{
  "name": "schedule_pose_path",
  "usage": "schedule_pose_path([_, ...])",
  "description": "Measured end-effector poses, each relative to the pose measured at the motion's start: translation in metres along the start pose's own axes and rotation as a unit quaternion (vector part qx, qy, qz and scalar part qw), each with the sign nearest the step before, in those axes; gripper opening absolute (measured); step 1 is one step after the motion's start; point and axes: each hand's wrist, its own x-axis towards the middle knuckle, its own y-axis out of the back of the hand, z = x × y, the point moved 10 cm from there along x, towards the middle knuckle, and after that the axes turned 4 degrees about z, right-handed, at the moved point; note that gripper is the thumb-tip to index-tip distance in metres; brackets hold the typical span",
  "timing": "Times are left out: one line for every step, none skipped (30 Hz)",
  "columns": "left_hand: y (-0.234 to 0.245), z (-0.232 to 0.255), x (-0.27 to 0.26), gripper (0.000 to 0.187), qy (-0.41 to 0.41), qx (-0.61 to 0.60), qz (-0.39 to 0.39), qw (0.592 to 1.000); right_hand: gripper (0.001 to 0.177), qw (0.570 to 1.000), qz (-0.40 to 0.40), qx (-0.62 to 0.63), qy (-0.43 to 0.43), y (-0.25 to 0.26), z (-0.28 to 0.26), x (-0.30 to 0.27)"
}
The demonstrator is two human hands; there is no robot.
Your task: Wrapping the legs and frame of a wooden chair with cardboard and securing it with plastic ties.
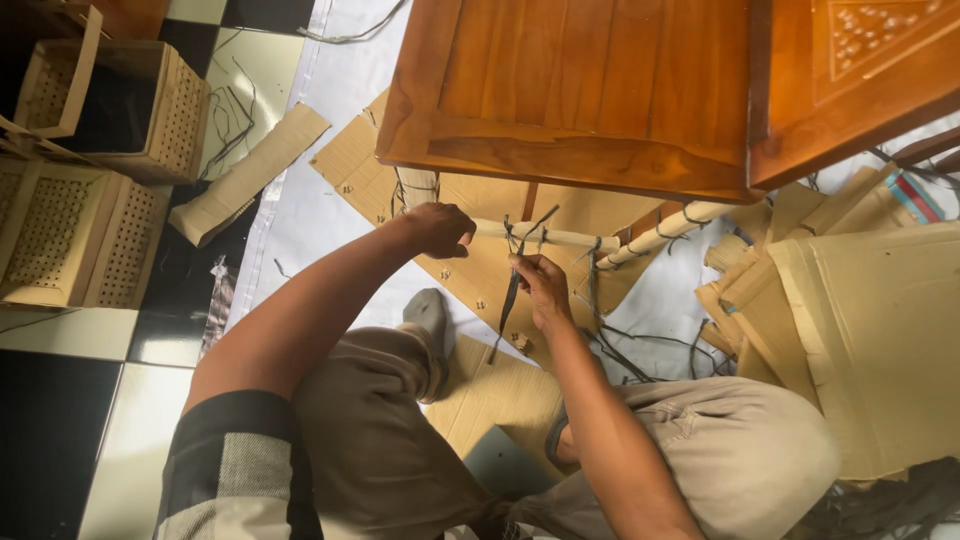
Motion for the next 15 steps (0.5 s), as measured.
schedule_pose_path([-0.004, -0.003, -0.002, 0.026, 0.0, -0.002, -0.001, 1.0, 0.026, 1.0, 0.0, -0.001, -0.001, -0.006, -0.002, -0.001])
schedule_pose_path([-0.001, -0.003, -0.005, 0.028, -0.01, -0.047, 0.034, 0.998, 0.026, 1.0, -0.009, -0.012, -0.006, -0.014, -0.002, -0.002])
schedule_pose_path([0.002, -0.004, -0.008, 0.03, -0.02, -0.093, 0.069, 0.993, 0.026, 1.0, -0.018, -0.023, -0.01, -0.022, -0.003, -0.003])
schedule_pose_path([-0.01, -0.008, 0.002, 0.03, -0.018, -0.095, 0.069, 0.993, 0.026, 0.999, -0.019, -0.025, -0.011, -0.026, 0.0, 0.0])
schedule_pose_path([-0.015, -0.013, 0.011, 0.029, -0.014, -0.111, 0.11, 0.988, 0.025, 0.999, -0.036, -0.025, -0.006, -0.035, 0.003, 0.002])
schedule_pose_path([-0.02, -0.019, 0.019, 0.03, -0.009, -0.126, 0.15, 0.981, 0.024, 0.998, -0.053, -0.025, -0.001, -0.043, 0.005, 0.004])
schedule_pose_path([-0.027, -0.016, 0.023, 0.03, -0.006, -0.127, 0.149, 0.981, 0.024, 0.998, -0.056, -0.026, -0.004, -0.046, 0.013, 0.005])
schedule_pose_path([-0.025, -0.014, 0.025, 0.029, 0.006, -0.123, 0.187, 0.975, 0.024, 0.997, -0.064, -0.033, 0.001, -0.05, 0.02, 0.006])
schedule_pose_path([-0.023, -0.014, 0.027, 0.029, 0.017, -0.117, 0.224, 0.967, 0.023, 0.997, -0.073, -0.039, 0.005, -0.055, 0.026, 0.008])
schedule_pose_path([-0.045, -0.02, 0.036, 0.029, 0.02, -0.117, 0.223, 0.967, 0.023, 0.996, -0.075, -0.038, 0.003, -0.06, 0.028, -0.001])
schedule_pose_path([-0.061, -0.025, 0.046, 0.033, 0.021, -0.086, 0.244, 0.966, 0.021, 0.996, -0.077, -0.051, -0.007, -0.063, 0.03, -0.008])
schedule_pose_path([-0.077, -0.029, 0.057, 0.037, 0.023, -0.054, 0.264, 0.963, 0.02, 0.995, -0.08, -0.065, -0.017, -0.066, 0.033, -0.014])
schedule_pose_path([-0.099, -0.03, 0.065, 0.037, 0.022, -0.055, 0.266, 0.962, 0.02, 0.995, -0.079, -0.066, -0.016, -0.065, 0.05, -0.01])
schedule_pose_path([-0.107, -0.029, 0.066, 0.043, 0.024, 0.033, 0.338, 0.94, 0.017, 0.994, -0.082, -0.056, -0.044, -0.065, 0.072, -0.006])
schedule_pose_path([-0.122, -0.022, 0.063, 0.051, 0.029, 0.118, 0.405, 0.906, 0.013, 0.992, -0.086, -0.048, -0.075, -0.062, 0.097, -0.005])
